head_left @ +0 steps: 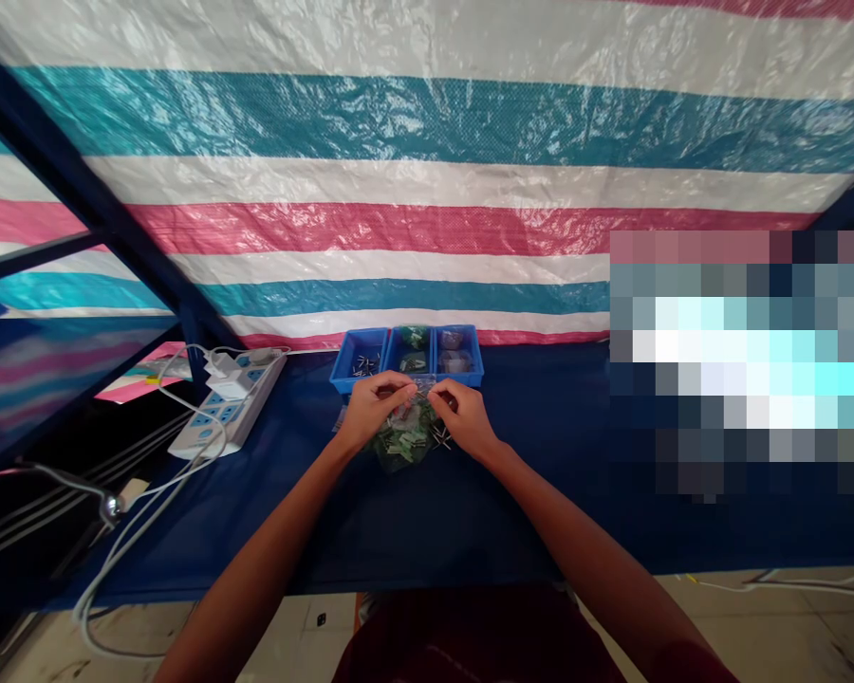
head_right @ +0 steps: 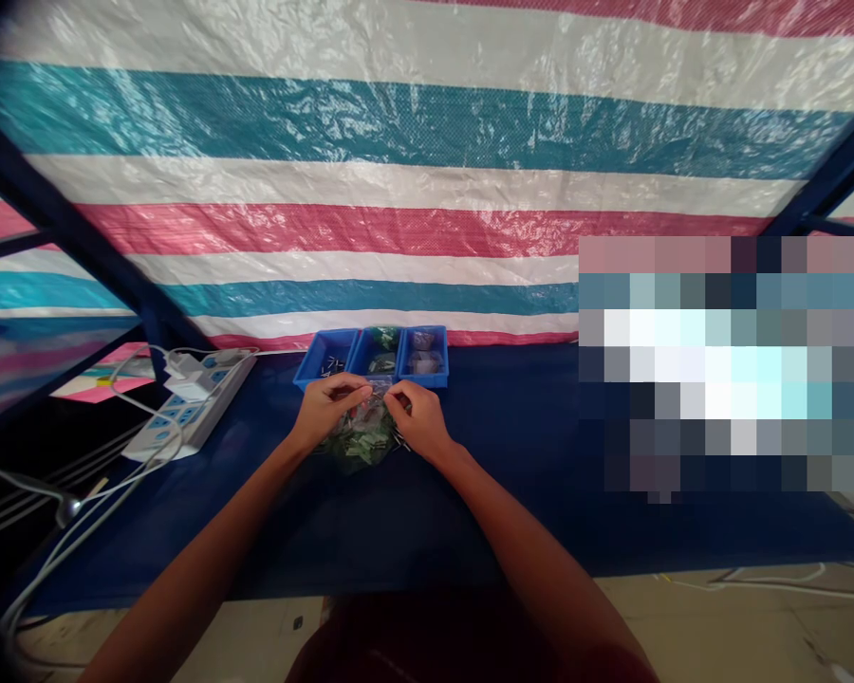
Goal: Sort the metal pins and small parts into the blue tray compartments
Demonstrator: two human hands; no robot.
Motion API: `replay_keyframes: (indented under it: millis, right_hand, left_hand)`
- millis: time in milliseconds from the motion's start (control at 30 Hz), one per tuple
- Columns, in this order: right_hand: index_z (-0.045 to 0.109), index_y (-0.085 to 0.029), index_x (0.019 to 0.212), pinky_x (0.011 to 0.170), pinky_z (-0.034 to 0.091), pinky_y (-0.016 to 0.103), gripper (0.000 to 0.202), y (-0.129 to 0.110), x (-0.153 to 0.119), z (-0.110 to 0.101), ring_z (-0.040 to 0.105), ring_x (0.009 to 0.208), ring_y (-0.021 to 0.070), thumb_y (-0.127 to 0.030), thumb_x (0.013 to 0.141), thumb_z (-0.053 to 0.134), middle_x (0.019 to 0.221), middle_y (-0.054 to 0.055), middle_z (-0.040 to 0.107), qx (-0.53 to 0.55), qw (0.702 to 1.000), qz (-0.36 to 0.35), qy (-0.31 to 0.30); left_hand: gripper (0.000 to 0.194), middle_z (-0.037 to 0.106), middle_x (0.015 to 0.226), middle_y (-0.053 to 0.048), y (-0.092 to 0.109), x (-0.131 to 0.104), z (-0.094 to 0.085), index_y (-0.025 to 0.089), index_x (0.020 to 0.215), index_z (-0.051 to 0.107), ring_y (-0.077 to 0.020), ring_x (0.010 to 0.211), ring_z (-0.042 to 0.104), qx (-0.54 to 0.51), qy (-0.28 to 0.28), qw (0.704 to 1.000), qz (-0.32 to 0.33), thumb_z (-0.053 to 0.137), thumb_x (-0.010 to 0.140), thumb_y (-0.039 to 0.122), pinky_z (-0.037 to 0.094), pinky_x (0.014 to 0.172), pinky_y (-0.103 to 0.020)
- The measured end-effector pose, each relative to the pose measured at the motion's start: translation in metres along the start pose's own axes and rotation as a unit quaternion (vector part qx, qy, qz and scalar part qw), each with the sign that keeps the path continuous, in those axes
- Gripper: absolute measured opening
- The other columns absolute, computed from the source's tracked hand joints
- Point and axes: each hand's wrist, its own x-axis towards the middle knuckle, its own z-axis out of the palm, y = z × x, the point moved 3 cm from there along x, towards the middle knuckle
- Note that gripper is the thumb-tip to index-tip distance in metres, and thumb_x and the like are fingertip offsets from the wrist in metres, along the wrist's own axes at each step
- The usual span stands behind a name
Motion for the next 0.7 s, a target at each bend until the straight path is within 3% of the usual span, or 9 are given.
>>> replay_keyframes:
  millis: [133,267,367,500,600,700]
  right_hand:
    - [0.06,-0.02,0.077,0.054,0.045,0.026,0.021,0.004,0.0,0.002,0.056,0.055,0.014,-0.04,0.084,0.058,0.065,-0.001,0.061,0.108,0.992,0.056,-0.024]
    - [0.061,-0.019,0.07,0.045,0.042,0.023,0.023,0.01,0.004,0.002,0.052,0.044,0.0109,-0.04,0.078,0.065,0.057,-0.002,0.061,0.2,0.972,0.116,-0.036]
    - [0.064,-0.017,0.074,0.044,0.044,0.023,0.023,0.017,0.01,-0.003,0.055,0.044,0.0115,-0.039,0.073,0.07,0.058,-0.001,0.064,0.264,0.951,0.161,0.03]
    - [0.064,-0.016,0.104,0.065,0.056,0.031,0.041,0.026,0.013,-0.009,0.07,0.07,0.0184,-0.032,0.068,0.075,0.088,0.007,0.074,0.348,0.903,0.227,0.108]
    - [0.061,-0.015,0.112,0.064,0.056,0.032,0.042,0.028,0.013,-0.014,0.07,0.068,0.0184,-0.028,0.072,0.068,0.093,0.008,0.073,0.287,0.923,0.234,0.103]
    - [0.066,-0.017,0.1,0.059,0.05,0.03,0.026,0.026,0.011,-0.02,0.063,0.059,0.0159,-0.025,0.078,0.056,0.08,0.003,0.07,0.061,0.975,0.197,0.082]
  left_hand:
    - [0.032,0.068,0.069,-0.004,0.001,0.0,0.0,0.016,0.079,0.069,-0.0147,0.055,0.061,0.001,-0.003,1.0,0.005,0.074,0.073,0.046,0.048,0.045,-0.023]
    - [0.031,0.068,0.073,-0.004,0.003,0.002,-0.004,0.015,0.087,0.07,-0.0145,0.059,0.061,-0.024,0.048,0.998,0.013,0.069,0.078,0.045,0.047,0.044,-0.021]
    - [0.03,0.067,0.073,-0.004,0.004,0.003,-0.009,0.015,0.085,0.07,-0.0134,0.058,0.059,-0.045,0.084,0.995,0.008,0.067,0.08,0.044,0.045,0.044,-0.02]
    - [0.028,0.066,0.069,-0.004,0.006,0.004,-0.011,0.015,0.081,0.07,-0.0125,0.055,0.058,-0.05,0.087,0.995,0.005,0.067,0.08,0.043,0.044,0.043,-0.021]
    - [0.028,0.066,0.07,-0.004,0.007,0.003,-0.01,0.015,0.082,0.07,-0.0126,0.054,0.058,-0.05,0.078,0.996,0.008,0.067,0.08,0.043,0.045,0.044,-0.021]
    - [0.028,0.066,0.069,-0.003,0.005,0.003,-0.009,0.015,0.082,0.07,-0.0126,0.054,0.058,-0.049,0.072,0.996,0.01,0.067,0.08,0.043,0.045,0.044,-0.022]
